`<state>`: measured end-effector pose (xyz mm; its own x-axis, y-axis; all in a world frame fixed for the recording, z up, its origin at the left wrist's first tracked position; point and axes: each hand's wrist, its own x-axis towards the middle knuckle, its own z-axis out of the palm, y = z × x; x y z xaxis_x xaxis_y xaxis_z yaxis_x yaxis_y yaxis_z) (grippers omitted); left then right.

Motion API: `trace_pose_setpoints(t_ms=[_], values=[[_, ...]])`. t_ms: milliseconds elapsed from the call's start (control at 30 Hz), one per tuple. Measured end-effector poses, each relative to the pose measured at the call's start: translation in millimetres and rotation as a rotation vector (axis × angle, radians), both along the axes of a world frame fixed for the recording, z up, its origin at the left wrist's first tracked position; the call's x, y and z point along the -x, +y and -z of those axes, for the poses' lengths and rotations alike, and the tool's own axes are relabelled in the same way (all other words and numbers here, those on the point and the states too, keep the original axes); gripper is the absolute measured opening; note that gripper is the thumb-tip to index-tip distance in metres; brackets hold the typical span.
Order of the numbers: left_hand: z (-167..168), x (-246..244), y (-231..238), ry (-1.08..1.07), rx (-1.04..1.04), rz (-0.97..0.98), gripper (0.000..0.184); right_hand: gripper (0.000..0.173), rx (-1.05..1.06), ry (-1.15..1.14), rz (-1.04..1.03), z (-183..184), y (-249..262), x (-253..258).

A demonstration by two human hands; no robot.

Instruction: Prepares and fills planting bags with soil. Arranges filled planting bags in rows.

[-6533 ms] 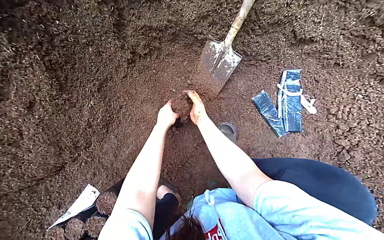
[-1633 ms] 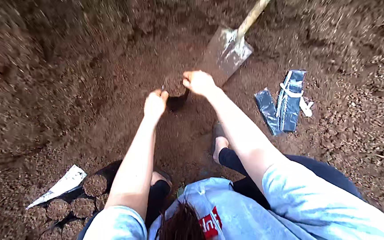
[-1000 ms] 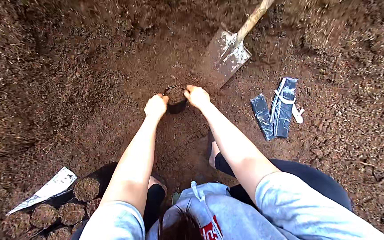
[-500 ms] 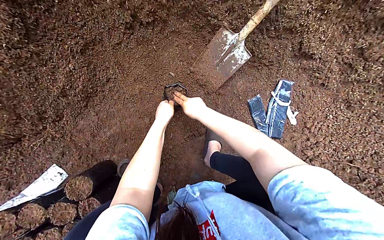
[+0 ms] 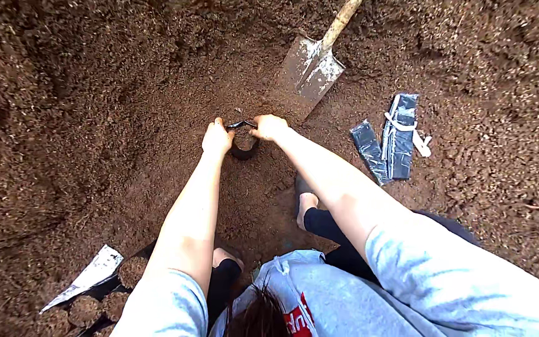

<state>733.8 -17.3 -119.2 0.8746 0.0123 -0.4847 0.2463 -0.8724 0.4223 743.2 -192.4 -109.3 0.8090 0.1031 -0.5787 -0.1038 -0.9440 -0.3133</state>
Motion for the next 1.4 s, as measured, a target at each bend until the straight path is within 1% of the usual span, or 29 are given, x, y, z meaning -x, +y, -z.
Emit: trace_pose_setpoints(t_ms=[33, 67, 100, 167, 200, 233, 267, 300, 333, 367, 433, 467, 533, 600, 667, 733, 800, 867, 900, 933, 1000, 1067, 1100, 1200, 1233, 1267, 1300, 1333, 1400], values=[[3, -5, -3, 0.002, -0.008, 0.035, 0.046, 0.046, -0.016, -0.017, 0.009, 1, 3, 1], [2, -9, -6, 0.008, -0.041, 0.054, 0.04, 0.044, -0.049, -0.061, 0.036, -1, 6, 1], [-1, -12, -8, 0.008, -0.076, 0.047, 0.038, 0.045, -0.12, -0.115, 0.098, -4, 8, -1], [2, -12, -5, -0.02, -0.065, -0.002, 0.046, 0.051, -0.328, -0.221, 0.337, -5, 6, -3], [7, -10, -1, -0.063, -0.008, -0.041, 0.05, 0.054, -0.414, -0.254, 0.459, -2, 0, -3], [16, -6, 5, -0.128, 0.081, -0.1, 0.053, 0.054, -0.488, -0.279, 0.553, 8, -8, -1], [28, -3, 13, -0.192, 0.191, -0.178, 0.056, 0.053, -0.509, -0.295, 0.609, 28, -18, 4], [42, -1, 20, -0.229, 0.295, -0.251, 0.058, 0.05, -0.47, -0.278, 0.622, 51, -27, 10], [57, 2, 28, -0.227, 0.34, -0.303, 0.058, 0.049, -0.397, -0.22, 0.593, 75, -36, 21], [74, 7, 37, -0.192, 0.326, -0.316, 0.056, 0.049, -0.338, -0.139, 0.545, 98, -40, 34], [107, 23, 54, -0.082, 0.278, -0.248, 0.052, 0.053, -0.252, -0.002, 0.424, 139, -34, 61], [126, 32, 61, -0.046, 0.249, -0.183, 0.053, 0.057, -0.243, 0.008, 0.389, 159, -24, 73], [154, 50, 67, 0.014, 0.162, -0.013, 0.062, 0.063, -0.228, -0.121, 0.378, 192, 5, 92], [169, 76, 58, -0.059, 0.12, 0.116, 0.059, 0.066, -0.224, -0.272, 0.435, 207, 38, 109], [173, 117, 50, -0.153, 0.204, 0.198, 0.05, 0.065, -0.21, -0.279, 0.43, 205, 62, 135], [174, 150, 54, -0.234, 0.295, 0.179, 0.04, 0.055, -0.236, -0.271, 0.31, 201, 69, 153], [182, 170, 69, -0.334, 0.178, 0.005, 0.044, 0.052, -0.295, -0.254, 0.17, 201, 65, 155], [195, 181, 80, -0.341, 0.006, -0.227, 0.053, 0.053, -0.315, -0.261, 0.107, 207, 66, 151], [197, 185, 77, -0.307, -0.045, -0.307, 0.058, 0.052, -0.313, -0.26, 0.089, 212, 69, 150], [196, 190, 70, -0.271, -0.046, -0.343, 0.059, 0.051, -0.308, -0.256, 0.077, 214, 72, 152], [190, 210, 48, -0.26, 0.034, -0.37, 0.052, 0.045, -0.324, -0.252, 0.101, 212, 85, 170], [185, 232, 26, -0.24, 0.218, -0.485, 0.048, 0.04, -0.393, -0.21, 0.245, 203, 104, 198], [184, 236, 16, -0.233, 0.342, -0.596, 0.048, 0.039, -0.46, -0.141, 0.37, 198, 113, 208], [169, 229, -2, -0.143, 0.813, -1.062, 0.05, 0.045, -0.804, 0.143, 0.889, 179, 120, 219], [161, 224, -6, -0.114, 0.925, -1.181, 0.05, 0.05, -0.916, 0.199, 1.033, 171, 117, 218], [152, 218, -9, -0.117, 0.986, -1.235, 0.048, 0.053, -1.009, 0.224, 1.137, 162, 115, 214], [141, 211, -12, -0.151, 1.02, -1.22, 0.046, 0.053, -1.077, 0.218, 1.187, 152, 113, 207], [129, 201, -16, -0.22, 1.036, -1.169, 0.041, 0.049, -1.125, 0.172, 1.189, 139, 112, 197], [101, 180, -23, -0.398, 1.078, -1.028, 0.028, 0.037, -1.197, 0.031, 1.099, 108, 107, 175]])
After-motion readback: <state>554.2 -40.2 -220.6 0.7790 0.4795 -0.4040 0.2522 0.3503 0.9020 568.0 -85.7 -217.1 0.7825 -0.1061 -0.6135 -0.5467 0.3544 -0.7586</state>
